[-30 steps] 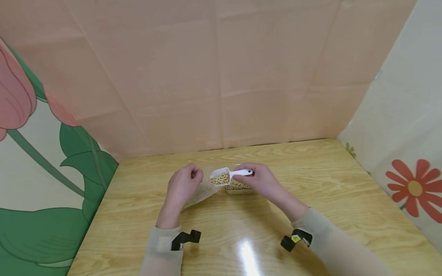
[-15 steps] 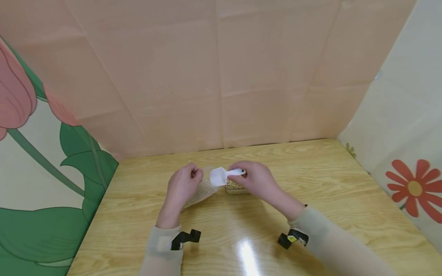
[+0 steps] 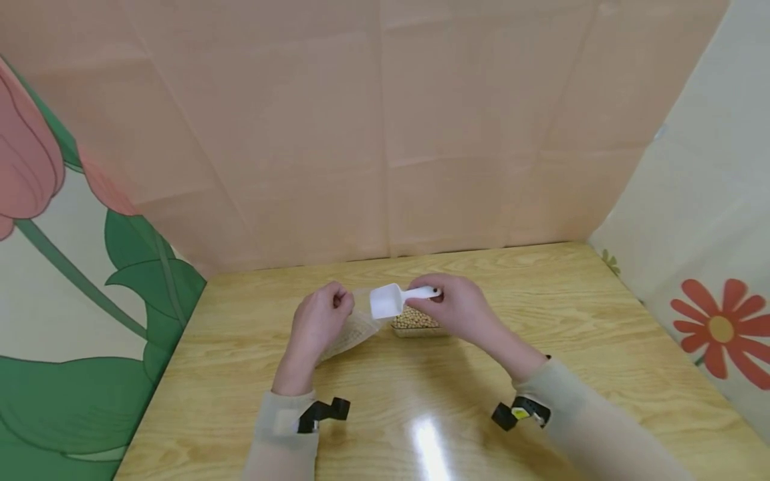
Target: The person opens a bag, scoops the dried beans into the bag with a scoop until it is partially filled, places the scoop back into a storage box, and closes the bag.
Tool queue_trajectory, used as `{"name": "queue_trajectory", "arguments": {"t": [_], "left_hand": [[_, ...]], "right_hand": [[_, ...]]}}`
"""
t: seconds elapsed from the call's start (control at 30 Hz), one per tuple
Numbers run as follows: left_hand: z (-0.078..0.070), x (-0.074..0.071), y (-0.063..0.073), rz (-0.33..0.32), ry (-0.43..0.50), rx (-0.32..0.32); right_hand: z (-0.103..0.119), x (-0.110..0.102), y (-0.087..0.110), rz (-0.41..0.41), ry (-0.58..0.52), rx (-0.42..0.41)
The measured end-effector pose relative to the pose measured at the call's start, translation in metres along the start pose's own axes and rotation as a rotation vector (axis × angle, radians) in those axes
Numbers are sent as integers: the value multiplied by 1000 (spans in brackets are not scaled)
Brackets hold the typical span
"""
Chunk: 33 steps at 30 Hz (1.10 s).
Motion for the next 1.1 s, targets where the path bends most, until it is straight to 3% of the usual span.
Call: {"name": "queue_trajectory", "arguments": {"t": [0.17, 0.3, 0.63, 1.1], "left_hand": [[0, 0, 0, -3, 6, 8], [1, 0, 0, 0, 5, 14], [2, 1, -1, 6, 3, 15], [1, 2, 0, 11, 10, 3]], "right_hand": [[-19, -14, 8, 18, -99, 77], [-34, -28, 14, 1, -93, 114], [-55, -53, 25, -2, -3, 122], [-76, -66, 27, 40, 120, 133]]}}
Point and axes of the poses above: each hand's wrist, its own y-axis away from the middle knuckle, its own x-axis out of the palm, z = x × y, the point moved 7 cm from there along -y, towards the middle knuckle, and after that the axes turned 9 degrees about z, right-handed, at the moved point
